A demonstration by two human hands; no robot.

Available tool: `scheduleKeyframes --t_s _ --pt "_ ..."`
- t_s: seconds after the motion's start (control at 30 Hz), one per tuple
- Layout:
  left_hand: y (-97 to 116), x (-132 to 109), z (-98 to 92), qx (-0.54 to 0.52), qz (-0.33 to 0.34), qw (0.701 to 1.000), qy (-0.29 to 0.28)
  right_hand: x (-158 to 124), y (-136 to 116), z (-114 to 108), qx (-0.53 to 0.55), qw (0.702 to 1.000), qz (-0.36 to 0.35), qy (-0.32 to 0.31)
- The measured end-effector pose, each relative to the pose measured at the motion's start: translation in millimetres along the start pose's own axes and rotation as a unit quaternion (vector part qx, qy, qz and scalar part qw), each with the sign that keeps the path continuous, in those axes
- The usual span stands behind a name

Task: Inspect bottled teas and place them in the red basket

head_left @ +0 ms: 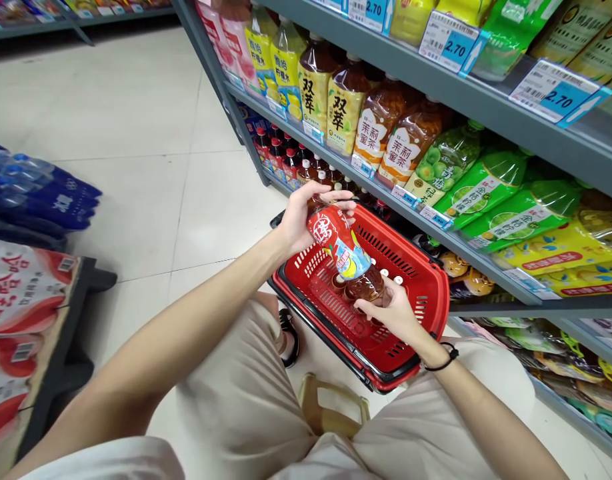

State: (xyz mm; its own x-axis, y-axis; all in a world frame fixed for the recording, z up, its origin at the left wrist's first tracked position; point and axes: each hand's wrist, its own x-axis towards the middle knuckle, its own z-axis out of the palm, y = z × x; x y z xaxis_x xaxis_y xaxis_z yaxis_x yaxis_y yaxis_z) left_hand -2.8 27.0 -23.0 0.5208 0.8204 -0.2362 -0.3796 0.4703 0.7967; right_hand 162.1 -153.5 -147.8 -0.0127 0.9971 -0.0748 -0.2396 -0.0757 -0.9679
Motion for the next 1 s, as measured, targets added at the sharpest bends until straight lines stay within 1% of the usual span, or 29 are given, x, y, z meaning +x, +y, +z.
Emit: scheduleKeyframes --t_s 0.1,0.2,0.27,0.37,0.5,0.57,0.63,0.67,0.73,0.77,0.8,0.83,0.87,0.9,0.93,0.97,1.0 --pt "-1.8 1.7 -2.6 0.031 -0.006 0.999 -0.021 -1.1 6.3 0.8 -0.062 0.997 -0.018 0.042" --pt "-1.5 1.9 -4.4 0.066 -0.013 0.997 -0.036 -0.3 7.9 -2.2 -0.139 0.985 -0.040 0.092" --pt "-1.1 1.6 -5.3 0.097 -0.025 0.994 -0.035 0.2 7.4 -5.3 -0.197 0.970 -0.053 0.132" --pt "-1.7 1.5 -7.3 0.149 -0.043 0.988 -0.022 0.2 7.1 -10.3 -0.280 0.938 -0.091 0.182" --pt "-1.6 1.5 -10.6 0.188 -0.073 0.979 -0.015 0.0 10.3 -15.8 -0.341 0.905 -0.145 0.211" --pt "0.5 1.4 -12.7 0.223 -0.073 0.972 -0.031 0.8 13.5 -17.9 -0.351 0.895 -0.160 0.222" --pt "3.5 1.6 -15.7 0.288 -0.079 0.953 -0.056 3.0 16.7 -19.9 -0.365 0.890 -0.161 0.220" --pt "4.7 1.9 -17.6 0.326 -0.086 0.939 -0.064 4.5 17.8 -20.7 -0.375 0.890 -0.153 0.208" --pt "5.6 3.1 -21.9 0.398 -0.100 0.910 -0.063 7.9 18.6 -21.5 -0.410 0.890 -0.117 0.161" --pt "5.0 3.9 -24.2 0.427 -0.098 0.897 -0.058 9.5 18.1 -21.1 -0.437 0.886 -0.090 0.127" --pt "3.6 5.1 -26.6 0.450 -0.092 0.887 -0.053 11.0 17.0 -20.1 -0.473 0.875 -0.061 0.087" --pt "1.4 6.7 -29.2 0.469 -0.088 0.877 -0.052 12.2 15.3 -18.5 -0.522 0.851 -0.030 0.040" --pt "-1.4 8.7 -32.0 0.492 -0.090 0.864 -0.054 13.0 13.2 -16.6 -0.574 0.819 0.000 -0.013" --pt "-4.6 11.3 -35.1 0.522 -0.099 0.846 -0.056 13.5 10.9 -14.5 -0.619 0.782 0.026 -0.065" --pt "-8.2 14.7 -38.7 0.563 -0.116 0.817 -0.055 13.5 8.5 -12.5 -0.652 0.749 0.045 -0.112" --pt "-12.1 18.8 -42.8 0.613 -0.134 0.777 -0.050 13.2 6.3 -10.8 -0.672 0.723 0.056 -0.150" --pt "-16.2 23.6 -47.4 0.665 -0.150 0.730 -0.043 12.6 4.3 -9.6 -0.679 0.709 0.062 -0.177"
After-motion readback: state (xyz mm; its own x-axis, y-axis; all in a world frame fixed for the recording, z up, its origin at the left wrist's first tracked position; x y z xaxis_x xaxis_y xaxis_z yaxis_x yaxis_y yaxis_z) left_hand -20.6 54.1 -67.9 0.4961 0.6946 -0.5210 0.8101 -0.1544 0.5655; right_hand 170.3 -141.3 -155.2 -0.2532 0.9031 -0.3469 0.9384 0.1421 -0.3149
